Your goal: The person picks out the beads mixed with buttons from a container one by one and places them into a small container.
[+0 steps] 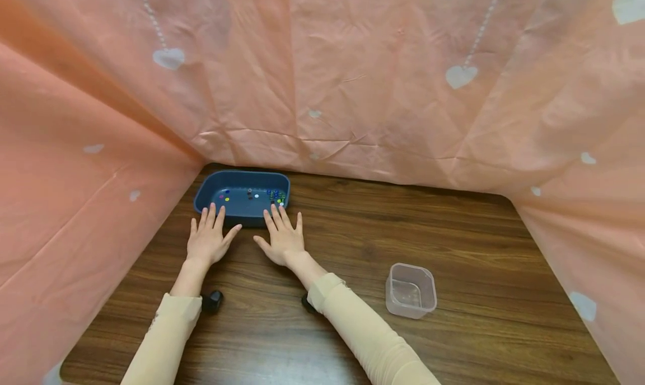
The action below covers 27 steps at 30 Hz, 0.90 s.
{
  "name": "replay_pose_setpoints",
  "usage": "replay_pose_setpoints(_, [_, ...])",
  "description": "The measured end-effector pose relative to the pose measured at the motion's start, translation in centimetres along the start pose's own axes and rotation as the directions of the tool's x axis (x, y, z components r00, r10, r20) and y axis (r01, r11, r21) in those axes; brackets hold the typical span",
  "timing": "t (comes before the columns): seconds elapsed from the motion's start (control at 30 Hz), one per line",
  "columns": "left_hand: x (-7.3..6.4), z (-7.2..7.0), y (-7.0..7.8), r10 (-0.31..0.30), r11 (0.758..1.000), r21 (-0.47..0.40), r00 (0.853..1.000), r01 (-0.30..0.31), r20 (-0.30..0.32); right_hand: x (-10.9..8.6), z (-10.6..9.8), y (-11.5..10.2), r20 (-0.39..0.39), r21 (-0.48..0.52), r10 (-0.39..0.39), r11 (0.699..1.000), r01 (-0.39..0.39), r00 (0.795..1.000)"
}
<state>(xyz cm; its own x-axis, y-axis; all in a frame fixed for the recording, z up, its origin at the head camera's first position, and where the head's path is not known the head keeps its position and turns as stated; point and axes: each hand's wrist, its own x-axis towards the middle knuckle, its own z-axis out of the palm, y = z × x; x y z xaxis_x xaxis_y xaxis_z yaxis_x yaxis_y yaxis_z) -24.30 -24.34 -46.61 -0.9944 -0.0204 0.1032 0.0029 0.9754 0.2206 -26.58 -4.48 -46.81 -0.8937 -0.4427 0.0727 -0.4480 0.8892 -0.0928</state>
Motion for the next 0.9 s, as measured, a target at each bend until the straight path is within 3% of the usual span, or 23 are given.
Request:
replay_pose_setpoints(0.3, [-0.7, 0.0, 0.8, 0.005, 1.0, -0.019, 1.0, -0.005, 0.018, -1.1, 0.0, 0.6, -0.021, 0.016, -0.008, 1.0, 0.009, 1.0])
replay_pose_setpoints(0.9, [-2.2, 0.5, 1.8, 0.063, 0.998, -0.029, 0.998, -0.063, -0.006, -3.6, -0.4, 1.3, -0.01, 0.046, 0.007, 0.999, -0.006, 1.0])
